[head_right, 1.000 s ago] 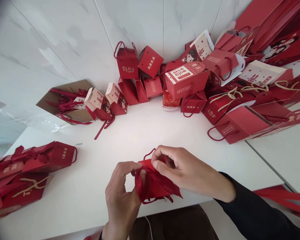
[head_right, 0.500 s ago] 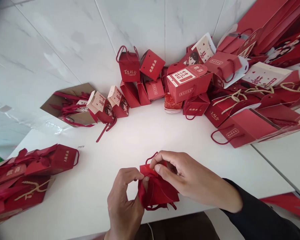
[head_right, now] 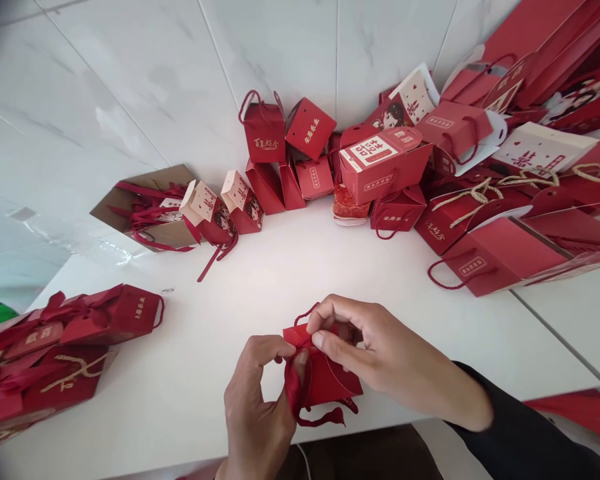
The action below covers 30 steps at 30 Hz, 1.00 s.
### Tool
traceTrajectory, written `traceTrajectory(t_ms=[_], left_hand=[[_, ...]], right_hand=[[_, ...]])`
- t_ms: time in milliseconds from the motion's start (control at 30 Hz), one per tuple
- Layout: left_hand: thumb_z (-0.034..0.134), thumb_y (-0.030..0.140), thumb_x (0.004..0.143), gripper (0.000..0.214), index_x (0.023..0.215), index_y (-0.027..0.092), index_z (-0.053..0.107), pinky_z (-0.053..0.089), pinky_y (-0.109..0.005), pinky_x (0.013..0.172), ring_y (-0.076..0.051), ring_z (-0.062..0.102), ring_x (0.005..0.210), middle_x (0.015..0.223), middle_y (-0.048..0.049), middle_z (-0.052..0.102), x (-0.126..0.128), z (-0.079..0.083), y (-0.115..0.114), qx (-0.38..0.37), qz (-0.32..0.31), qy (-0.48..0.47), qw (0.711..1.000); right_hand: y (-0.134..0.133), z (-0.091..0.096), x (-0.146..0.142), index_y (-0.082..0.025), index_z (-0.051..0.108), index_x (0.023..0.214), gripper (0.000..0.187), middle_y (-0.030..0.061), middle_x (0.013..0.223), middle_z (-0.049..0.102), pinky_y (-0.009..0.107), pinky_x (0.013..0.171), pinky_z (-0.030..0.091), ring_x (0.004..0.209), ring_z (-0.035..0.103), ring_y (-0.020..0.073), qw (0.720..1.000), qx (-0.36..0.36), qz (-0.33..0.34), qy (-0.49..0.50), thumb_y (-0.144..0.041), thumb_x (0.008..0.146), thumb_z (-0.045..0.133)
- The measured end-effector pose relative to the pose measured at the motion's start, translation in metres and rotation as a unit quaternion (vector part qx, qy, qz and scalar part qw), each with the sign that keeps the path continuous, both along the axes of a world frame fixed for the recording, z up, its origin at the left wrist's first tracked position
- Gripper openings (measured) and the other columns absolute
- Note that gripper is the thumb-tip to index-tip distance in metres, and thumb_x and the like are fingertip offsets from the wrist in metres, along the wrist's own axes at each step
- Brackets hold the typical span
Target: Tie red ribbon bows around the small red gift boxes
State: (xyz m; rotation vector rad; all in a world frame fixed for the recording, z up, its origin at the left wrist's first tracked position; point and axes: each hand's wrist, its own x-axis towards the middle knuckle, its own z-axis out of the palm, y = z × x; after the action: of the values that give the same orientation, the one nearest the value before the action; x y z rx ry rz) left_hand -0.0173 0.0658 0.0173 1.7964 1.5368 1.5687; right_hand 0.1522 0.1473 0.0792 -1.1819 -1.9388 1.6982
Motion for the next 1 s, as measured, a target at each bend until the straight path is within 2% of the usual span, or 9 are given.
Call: traceTrajectory(t_ms=[167, 400, 533, 633, 733, 833, 1000], left_hand=[[0.060, 0.002, 0.090, 0.022, 0.098, 0.023, 0.060, 0.050, -0.022, 0.067, -0.013, 0.062, 0.077, 0.087, 0.0001, 0.065, 0.000, 0.001, -0.003, -0.018, 0.003, -0.008, 1.000], [0.064, 0.011, 0.092, 0.013, 0.091, 0.024, 0.062, 0.047, -0.021, 0.063, -0.012, 0.059, 0.070, 0.080, 0.0022, 0.064, 0.001, 0.000, -0.009, -0.072, 0.015, -0.050, 0.996], [0.066, 0.022, 0.094, 0.007, 0.087, 0.024, 0.066, 0.046, -0.022, 0.064, -0.013, 0.057, 0.070, 0.077, 0.0020, 0.064, 0.005, 0.004, -0.010, -0.123, 0.047, -0.117, 0.984], [0.068, 0.032, 0.094, 0.014, 0.083, 0.023, 0.067, 0.045, -0.024, 0.064, -0.014, 0.055, 0.069, 0.073, 0.0012, 0.063, 0.005, 0.009, -0.011, -0.167, 0.052, -0.151, 0.973], [0.070, 0.042, 0.091, 0.024, 0.080, 0.022, 0.066, 0.045, -0.026, 0.065, -0.016, 0.053, 0.070, 0.072, 0.0001, 0.062, 0.003, 0.012, -0.014, -0.220, 0.053, -0.182, 0.957], [0.067, 0.053, 0.092, 0.035, 0.078, 0.021, 0.064, 0.045, -0.027, 0.065, -0.016, 0.053, 0.070, 0.073, -0.0009, 0.063, -0.001, 0.016, -0.015, -0.273, 0.032, -0.247, 0.929], [0.051, 0.066, 0.096, 0.051, 0.090, 0.020, 0.073, 0.045, -0.029, 0.062, -0.018, 0.059, 0.064, 0.067, -0.0036, 0.066, -0.011, 0.015, -0.009, -0.316, -0.013, -0.402, 0.860]], right_hand=[[-0.002, -0.003, 0.002, -0.027, 0.068, 0.095, 0.020, -0.0019, 0.078, 0.057, 0.028, 0.063, 0.040, 0.069, 0.049, 0.0157, 0.999, 0.036, -0.028, -0.024, -0.045, 0.097, 0.059], [-0.005, -0.001, 0.002, -0.026, 0.069, 0.091, 0.018, -0.0025, 0.079, 0.063, 0.027, 0.059, 0.043, 0.064, 0.050, 0.0135, 0.998, 0.028, -0.059, 0.012, -0.044, 0.092, 0.065], [-0.003, 0.002, 0.002, -0.027, 0.069, 0.096, 0.026, -0.0004, 0.086, 0.067, 0.027, 0.061, 0.044, 0.072, 0.057, 0.0165, 0.998, 0.035, -0.042, -0.018, -0.051, 0.095, 0.061], [-0.001, 0.005, 0.003, -0.028, 0.070, 0.097, 0.031, 0.0002, 0.092, 0.071, 0.027, 0.064, 0.046, 0.083, 0.064, 0.0188, 0.998, 0.051, -0.034, -0.034, -0.055, 0.099, 0.054], [0.003, 0.007, 0.004, -0.027, 0.069, 0.095, 0.036, 0.0014, 0.096, 0.072, 0.028, 0.069, 0.048, 0.087, 0.066, 0.0196, 0.994, 0.090, -0.015, -0.061, -0.055, 0.103, 0.047], [0.005, 0.007, 0.006, -0.026, 0.068, 0.090, 0.041, 0.0010, 0.085, 0.068, 0.029, 0.066, 0.047, 0.076, 0.062, 0.0191, 0.988, 0.112, 0.004, -0.103, -0.055, 0.104, 0.042], [0.002, 0.002, 0.008, -0.030, 0.068, 0.106, 0.029, -0.0001, 0.101, 0.073, 0.029, 0.071, 0.050, 0.085, 0.065, 0.0199, 0.992, 0.075, 0.006, -0.106, -0.054, 0.100, 0.053]])
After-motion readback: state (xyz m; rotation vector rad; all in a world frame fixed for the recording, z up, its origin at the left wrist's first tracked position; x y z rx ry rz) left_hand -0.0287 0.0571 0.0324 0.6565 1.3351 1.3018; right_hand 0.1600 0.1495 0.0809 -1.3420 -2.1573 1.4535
